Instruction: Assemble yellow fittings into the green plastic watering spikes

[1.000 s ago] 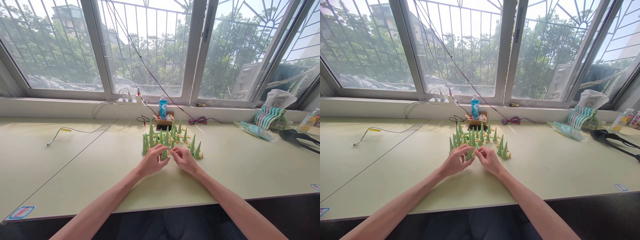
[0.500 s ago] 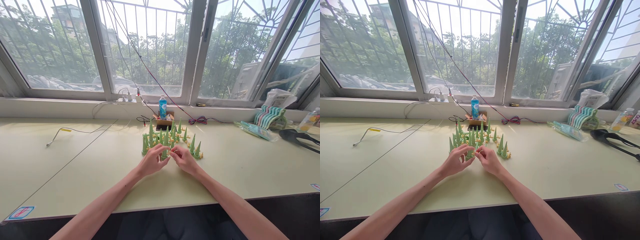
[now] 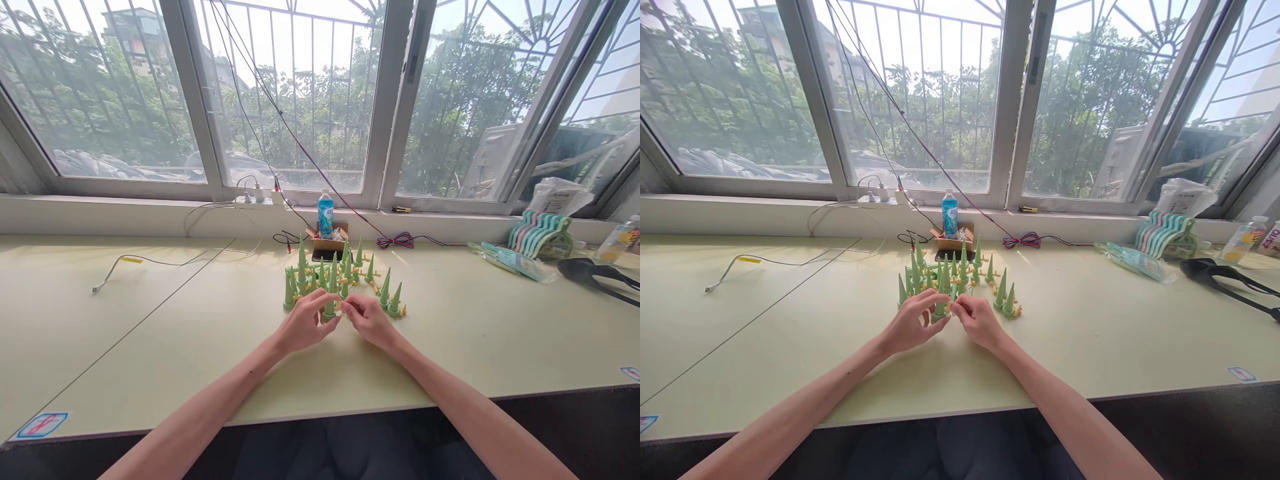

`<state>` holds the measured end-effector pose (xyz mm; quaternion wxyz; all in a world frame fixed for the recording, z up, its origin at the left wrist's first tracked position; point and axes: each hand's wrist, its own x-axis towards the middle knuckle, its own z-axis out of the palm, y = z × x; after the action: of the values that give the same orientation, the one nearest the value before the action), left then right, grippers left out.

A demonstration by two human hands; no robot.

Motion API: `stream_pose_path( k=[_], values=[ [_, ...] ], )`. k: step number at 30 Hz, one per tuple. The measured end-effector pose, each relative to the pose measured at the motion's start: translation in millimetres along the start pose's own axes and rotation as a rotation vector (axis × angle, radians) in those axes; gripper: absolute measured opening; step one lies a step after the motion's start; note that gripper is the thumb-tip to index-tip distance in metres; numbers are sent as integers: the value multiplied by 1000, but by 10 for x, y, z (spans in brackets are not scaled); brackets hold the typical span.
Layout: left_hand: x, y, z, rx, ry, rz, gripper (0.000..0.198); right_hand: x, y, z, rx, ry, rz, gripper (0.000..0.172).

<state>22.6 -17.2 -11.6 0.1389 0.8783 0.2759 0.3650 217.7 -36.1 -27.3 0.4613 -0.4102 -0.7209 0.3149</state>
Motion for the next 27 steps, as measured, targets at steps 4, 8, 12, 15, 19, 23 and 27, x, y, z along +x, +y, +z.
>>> stream_pose_path(
  k=[4, 8, 12, 15, 19, 23, 27],
  values=[
    [11, 16, -2, -23, 12, -8, 28, 3, -14, -2, -26, 15, -31, 39],
    [26, 44, -6, -71, 37, -27, 27, -1, -24, -1, -26, 20, -51, 33],
    [26, 63, -8, -108, 63, -47, 24, -18, -17, 3, 37, -10, -44, 27],
    [22, 58, -4, -114, 71, -45, 24, -29, -12, 5, 56, -28, -48, 26],
    [18, 41, 4, -83, 55, -33, 25, -23, -17, 2, -14, -1, -73, 23],
    [14, 31, 5, -54, 46, -15, 25, -13, -29, -7, -65, 21, -93, 24],
    [6, 17, 5, -19, 38, 15, 26, -11, -26, -5, -56, 16, -79, 24]
  ],
)
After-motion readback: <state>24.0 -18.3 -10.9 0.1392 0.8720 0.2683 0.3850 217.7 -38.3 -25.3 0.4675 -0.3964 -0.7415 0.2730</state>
